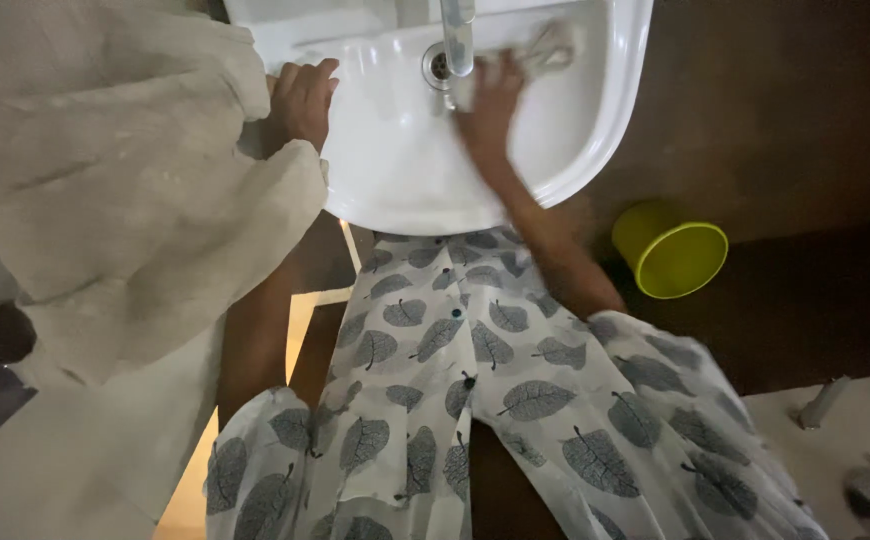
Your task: Cleaning a bathroom sink using a cloth.
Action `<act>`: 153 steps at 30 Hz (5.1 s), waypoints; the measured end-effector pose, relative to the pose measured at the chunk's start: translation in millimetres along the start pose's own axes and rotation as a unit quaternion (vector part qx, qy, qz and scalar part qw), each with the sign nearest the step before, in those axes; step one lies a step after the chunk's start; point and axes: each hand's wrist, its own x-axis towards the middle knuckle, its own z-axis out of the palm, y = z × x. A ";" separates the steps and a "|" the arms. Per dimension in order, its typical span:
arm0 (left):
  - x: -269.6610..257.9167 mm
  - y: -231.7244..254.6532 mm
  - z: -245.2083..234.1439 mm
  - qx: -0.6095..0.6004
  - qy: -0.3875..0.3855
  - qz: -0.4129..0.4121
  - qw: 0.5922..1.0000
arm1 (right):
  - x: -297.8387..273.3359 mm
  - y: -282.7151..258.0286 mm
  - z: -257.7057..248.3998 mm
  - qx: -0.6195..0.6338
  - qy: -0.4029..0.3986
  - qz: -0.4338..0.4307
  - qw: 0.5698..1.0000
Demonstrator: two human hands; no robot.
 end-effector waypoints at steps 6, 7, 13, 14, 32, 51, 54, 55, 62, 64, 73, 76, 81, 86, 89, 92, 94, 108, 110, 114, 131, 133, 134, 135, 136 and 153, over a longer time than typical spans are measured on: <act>0.5 -6.9 -3.8 -0.047 0.007 -0.002 0.999 | -24.9 -127.9 20.7 0.206 -0.163 -0.231 0.937; -1.8 -4.3 -7.7 -0.048 0.006 -0.003 0.999 | -30.5 -118.7 2.9 0.205 -0.165 -0.231 0.937; -5.3 -9.4 -4.6 -0.021 0.002 0.030 0.999 | -35.2 -39.9 -109.9 0.195 -0.421 -0.357 0.811; -2.4 -10.7 -4.8 0.017 -0.006 0.040 0.999 | -23.8 -34.3 -135.7 0.054 -0.414 -0.287 0.862; -13.6 -14.0 -2.2 -0.026 -0.044 -0.008 0.999 | -45.3 -117.4 -52.5 0.276 -0.380 -0.236 0.851; -8.8 -8.0 -21.0 -0.094 0.089 -0.023 0.991 | -37.8 -122.9 -3.8 0.288 -0.317 -0.301 0.852; -13.3 -38.5 37.3 -0.102 0.122 -0.020 0.987 | 3.8 -145.4 14.9 0.210 -0.176 -0.313 0.909; -22.2 -38.7 44.4 -0.103 0.119 -0.026 0.987 | 0.2 -145.1 18.2 0.211 -0.183 -0.311 0.908; -15.5 -24.5 18.8 -0.198 0.079 -0.024 0.977 | -10.1 -131.1 -34.6 0.186 -0.194 -0.305 0.914; -13.0 -16.6 1.1 -0.185 0.074 -0.015 0.980 | -20.9 -107.2 -59.9 0.159 -0.271 -0.337 0.887; -11.7 -7.8 -11.5 0.154 -0.044 0.156 0.975 | -10.6 10.0 -151.0 -0.180 -0.273 -0.117 0.938; -6.2 -6.1 -20.2 0.135 -0.072 0.141 0.978 | 6.4 30.4 -89.2 -0.214 -0.060 -0.149 0.964; -7.1 -6.1 -36.4 0.001 -0.081 0.075 0.994 | 27.9 -52.1 1.4 0.060 0.114 -0.009 0.992; -4.9 -16.7 -15.1 -0.110 -0.011 0.082 0.991 | 13.6 -118.5 33.0 0.134 0.009 -0.060 0.989; -10.4 -17.0 -9.4 -0.131 0.007 0.065 0.989 | -4.3 -133.9 8.6 0.223 -0.078 -0.151 0.960; -10.9 -16.9 -17.6 -0.127 -0.037 0.064 0.989 | -18.2 -127.3 -31.6 0.308 -0.239 -0.236 0.890; -8.1 -13.2 -27.2 -0.118 -0.068 0.075 0.988 | -31.7 -106.6 -54.6 0.327 -0.353 -0.252 0.840; -13.3 -2.7 -12.3 0.114 -0.041 0.115 0.986 | 47.4 58.1 -112.9 -0.337 0.139 -0.308 0.878; -16.0 -3.1 -7.7 0.099 -0.042 0.113 0.988 | 37.0 61.5 -107.9 -0.313 0.130 -0.298 0.892; -13.7 -10.4 -5.2 0.064 -0.021 0.109 0.992 | -13.9 12.9 -125.2 -0.094 -0.044 -0.108 0.989; -16.0 -16.9 7.4 0.094 -0.047 0.120 0.987 | -53.5 13.8 -93.7 0.126 -0.331 -0.125 0.927; -17.6 -18.7 9.4 0.105 -0.047 0.111 0.987 | -31.5 50.6 -111.8 0.008 -0.279 -0.100 0.955; -17.7 -17.6 6.9 0.112 -0.047 0.101 0.987 | -19.7 54.2 -127.7 -0.108 -0.181 -0.146 0.967; -17.7 -15.2 6.1 0.117 -0.049 0.093 0.988 | -10.6 59.6 -144.4 -0.221 -0.078 -0.184 0.955; -18.9 -17.6 5.9 0.118 -0.050 0.092 0.987 | -4.1 67.1 -124.1 -0.219 -0.079 -0.185 0.955; -20.8 -19.7 5.0 0.067 -0.030 0.107 0.991 | -65.6 -89.0 -68.1 0.385 -0.409 -0.213 0.799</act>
